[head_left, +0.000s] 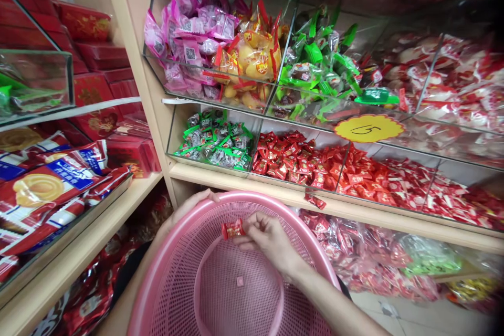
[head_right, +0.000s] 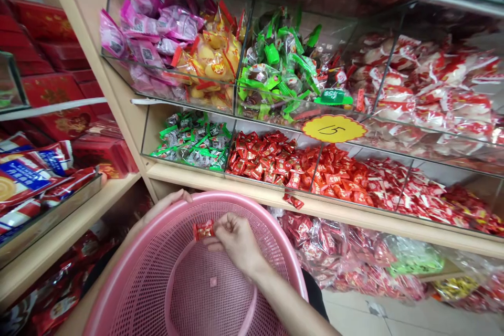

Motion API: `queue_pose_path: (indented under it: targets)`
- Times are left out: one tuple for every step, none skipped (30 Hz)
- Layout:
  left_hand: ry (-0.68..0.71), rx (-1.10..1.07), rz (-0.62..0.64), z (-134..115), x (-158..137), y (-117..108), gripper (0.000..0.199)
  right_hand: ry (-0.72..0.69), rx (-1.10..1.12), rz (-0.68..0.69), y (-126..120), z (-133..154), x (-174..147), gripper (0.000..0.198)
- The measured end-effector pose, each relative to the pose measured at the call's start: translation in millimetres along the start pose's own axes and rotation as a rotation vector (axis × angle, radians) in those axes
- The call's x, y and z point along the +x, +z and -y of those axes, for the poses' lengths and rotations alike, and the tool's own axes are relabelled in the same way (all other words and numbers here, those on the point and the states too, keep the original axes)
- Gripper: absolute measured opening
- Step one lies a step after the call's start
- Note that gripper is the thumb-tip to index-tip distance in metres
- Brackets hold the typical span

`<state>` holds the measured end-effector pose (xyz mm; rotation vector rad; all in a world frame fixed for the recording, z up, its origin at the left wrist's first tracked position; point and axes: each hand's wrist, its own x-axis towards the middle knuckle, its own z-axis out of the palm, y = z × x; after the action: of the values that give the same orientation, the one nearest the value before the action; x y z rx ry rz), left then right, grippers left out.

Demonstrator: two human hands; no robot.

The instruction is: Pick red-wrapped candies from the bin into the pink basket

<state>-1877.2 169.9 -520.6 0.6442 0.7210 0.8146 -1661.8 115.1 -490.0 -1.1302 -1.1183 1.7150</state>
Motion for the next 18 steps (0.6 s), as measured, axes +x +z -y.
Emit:
queue_pose_path:
  targets:
    - [0.005, 0.002, -0.014, -0.3, -0.6, 1.0, 0.020, 0.079, -0.015, -0.011, -2.4, -7.2, 1.8, 0.033]
    - [0.011, 0.001, -0.031, -0.8, -1.3, 2.3, 0.020, 0.161, -0.032, -0.027, -4.8, -14.5, 4.2, 0.030]
    - [0.012, -0.003, -0.050, -1.4, -2.2, 3.8, 0.020, 0.234, -0.050, -0.048, -7.2, -21.6, 7.3, 0.026]
    - [0.007, -0.008, -0.067, -2.2, -3.2, 5.5, 0.020, 0.291, -0.066, -0.070, -9.1, -28.1, 11.1, 0.022]
    - [-0.003, -0.011, -0.082, -3.1, -4.2, 7.2, 0.020, 0.330, -0.080, -0.088, -10.7, -34.0, 15.5, 0.019]
    - [-0.013, -0.012, -0.095, -4.1, -5.0, 8.7, 0.020, 0.349, -0.101, -0.103, -11.8, -39.1, 20.4, 0.016]
    - [-0.019, -0.009, -0.104, -5.0, -5.6, 10.0, 0.020, 0.354, -0.131, -0.116, -12.5, -43.6, 25.5, 0.015]
    - [-0.019, -0.006, -0.113, -5.8, -5.9, 11.1, 0.021, 0.347, -0.169, -0.130, -13.0, -47.5, 30.5, 0.015]
    - [-0.013, -0.001, -0.124, -6.4, -5.8, 11.8, 0.022, 0.334, -0.213, -0.143, -13.4, -50.7, 35.1, 0.016]
    - [-0.008, 0.004, -0.139, -6.9, -5.5, 12.3, 0.024, 0.318, -0.259, -0.153, -14.0, -53.3, 39.0, 0.017]
    - [-0.001, 0.007, -0.158, -7.1, -5.1, 12.6, 0.027, 0.305, -0.302, -0.156, -15.0, -55.0, 41.8, 0.019]
    - [0.005, 0.011, -0.177, -7.2, -4.7, 12.8, 0.029, 0.297, -0.333, -0.152, -16.4, -55.8, 43.1, 0.021]
    - [0.009, 0.013, -0.196, -7.1, -4.3, 13.1, 0.031, 0.295, -0.349, -0.147, -18.1, -55.4, 42.7, 0.023]
    - [0.012, 0.015, -0.212, -7.1, -4.2, 13.3, 0.031, 0.281, -0.380, -0.141, -20.0, -53.8, 40.5, 0.024]
    - [0.013, 0.017, -0.227, -7.0, -4.3, 13.7, 0.031, 0.243, -0.449, -0.147, -22.0, -50.9, 36.5, 0.024]
    - [0.013, 0.018, -0.242, -7.0, -4.6, 14.2, 0.031, 0.179, -0.559, -0.163, -23.9, -47.0, 31.1, 0.024]
    - [0.012, 0.018, -0.256, -7.0, -5.0, 14.8, 0.031, 0.096, -0.701, -0.186, -25.4, -42.3, 24.5, 0.022]
    - [0.011, 0.017, -0.268, -7.0, -5.4, 15.5, 0.031, 0.010, -0.851, -0.204, -26.5, -37.2, 17.3, 0.020]
